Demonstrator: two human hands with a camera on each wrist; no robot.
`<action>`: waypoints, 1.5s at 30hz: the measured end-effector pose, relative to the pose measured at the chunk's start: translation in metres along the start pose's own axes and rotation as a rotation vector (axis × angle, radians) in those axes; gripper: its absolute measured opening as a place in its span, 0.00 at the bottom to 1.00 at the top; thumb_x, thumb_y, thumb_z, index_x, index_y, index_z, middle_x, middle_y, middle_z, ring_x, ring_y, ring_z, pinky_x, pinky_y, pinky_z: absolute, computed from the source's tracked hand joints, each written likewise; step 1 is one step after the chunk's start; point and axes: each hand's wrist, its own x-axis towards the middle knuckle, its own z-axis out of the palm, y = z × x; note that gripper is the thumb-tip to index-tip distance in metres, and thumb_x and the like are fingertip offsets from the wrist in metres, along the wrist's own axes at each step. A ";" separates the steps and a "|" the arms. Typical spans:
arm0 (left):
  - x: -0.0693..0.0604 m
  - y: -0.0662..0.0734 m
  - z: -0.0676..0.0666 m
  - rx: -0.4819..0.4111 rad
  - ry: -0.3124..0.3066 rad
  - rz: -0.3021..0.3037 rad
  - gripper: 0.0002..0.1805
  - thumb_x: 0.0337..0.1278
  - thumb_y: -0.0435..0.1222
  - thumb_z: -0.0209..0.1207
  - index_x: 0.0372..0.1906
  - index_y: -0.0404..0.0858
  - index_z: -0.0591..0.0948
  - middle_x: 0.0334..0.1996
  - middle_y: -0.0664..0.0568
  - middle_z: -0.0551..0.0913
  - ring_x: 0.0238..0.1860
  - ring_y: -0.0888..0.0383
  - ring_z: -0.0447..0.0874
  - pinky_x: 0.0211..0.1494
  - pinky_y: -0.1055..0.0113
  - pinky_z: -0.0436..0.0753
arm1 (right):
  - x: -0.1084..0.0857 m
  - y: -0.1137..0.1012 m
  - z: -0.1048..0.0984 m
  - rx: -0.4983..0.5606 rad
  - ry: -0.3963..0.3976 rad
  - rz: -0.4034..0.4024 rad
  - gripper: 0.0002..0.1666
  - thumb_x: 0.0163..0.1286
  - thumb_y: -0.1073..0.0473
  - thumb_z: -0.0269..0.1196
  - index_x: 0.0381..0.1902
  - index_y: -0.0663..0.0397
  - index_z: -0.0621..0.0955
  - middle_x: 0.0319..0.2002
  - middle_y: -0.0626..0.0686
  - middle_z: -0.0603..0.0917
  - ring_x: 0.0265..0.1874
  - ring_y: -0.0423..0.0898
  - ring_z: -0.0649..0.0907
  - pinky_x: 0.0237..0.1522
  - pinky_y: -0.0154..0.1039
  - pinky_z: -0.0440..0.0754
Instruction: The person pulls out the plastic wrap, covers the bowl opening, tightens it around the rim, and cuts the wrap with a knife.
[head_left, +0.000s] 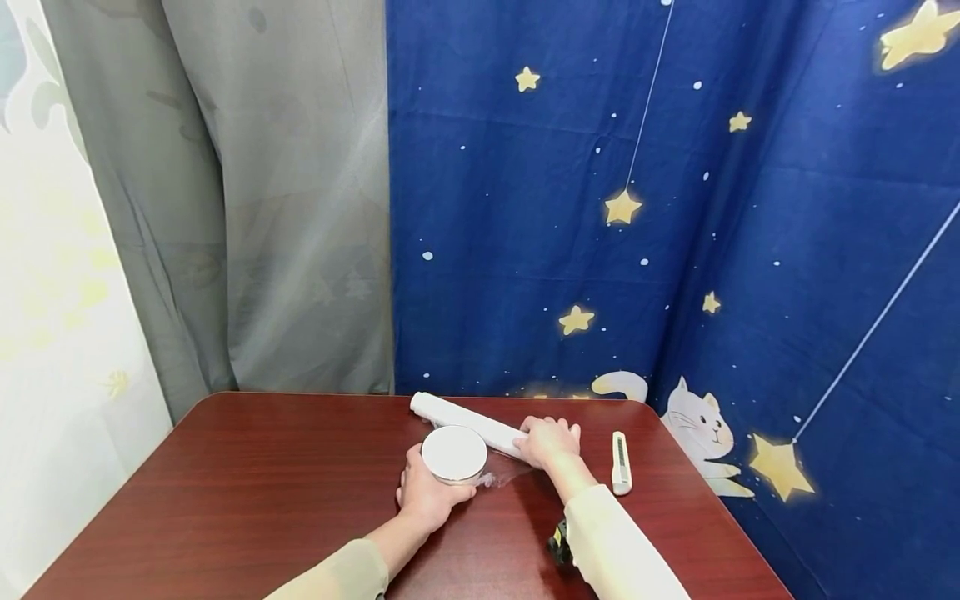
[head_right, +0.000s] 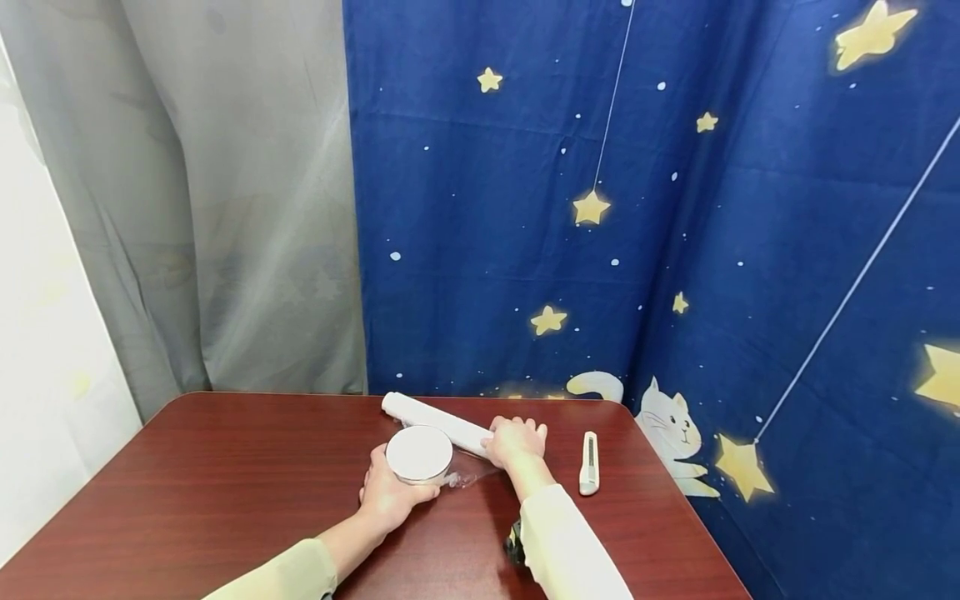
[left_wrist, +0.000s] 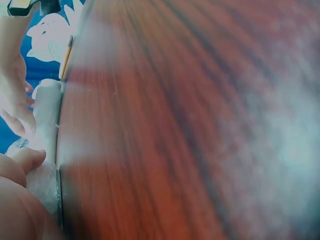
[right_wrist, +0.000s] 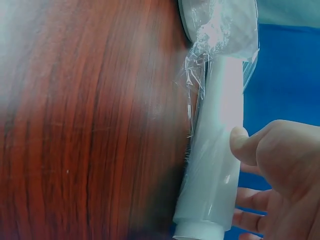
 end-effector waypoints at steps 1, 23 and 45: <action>0.000 0.000 -0.001 0.001 -0.011 0.001 0.64 0.21 0.39 0.91 0.73 0.34 0.67 0.66 0.34 0.80 0.69 0.32 0.76 0.66 0.33 0.71 | -0.001 0.000 0.000 -0.006 -0.002 0.001 0.19 0.74 0.42 0.70 0.56 0.42 0.89 0.52 0.57 0.90 0.54 0.61 0.82 0.61 0.64 0.70; 0.023 -0.015 -0.034 0.063 -0.272 0.128 0.64 0.21 0.42 0.91 0.73 0.36 0.70 0.62 0.37 0.84 0.61 0.34 0.75 0.58 0.37 0.69 | -0.039 -0.001 -0.017 -0.096 -0.164 0.086 0.23 0.70 0.38 0.66 0.36 0.53 0.87 0.33 0.53 0.86 0.34 0.52 0.83 0.48 0.55 0.83; 0.078 -0.034 -0.057 -0.022 -0.605 0.337 0.59 0.26 0.36 0.90 0.72 0.31 0.70 0.63 0.43 0.84 0.61 0.51 0.81 0.72 0.52 0.76 | -0.060 -0.012 -0.014 0.074 -0.275 0.084 0.25 0.68 0.41 0.70 0.27 0.56 0.80 0.19 0.55 0.84 0.14 0.48 0.87 0.20 0.43 0.84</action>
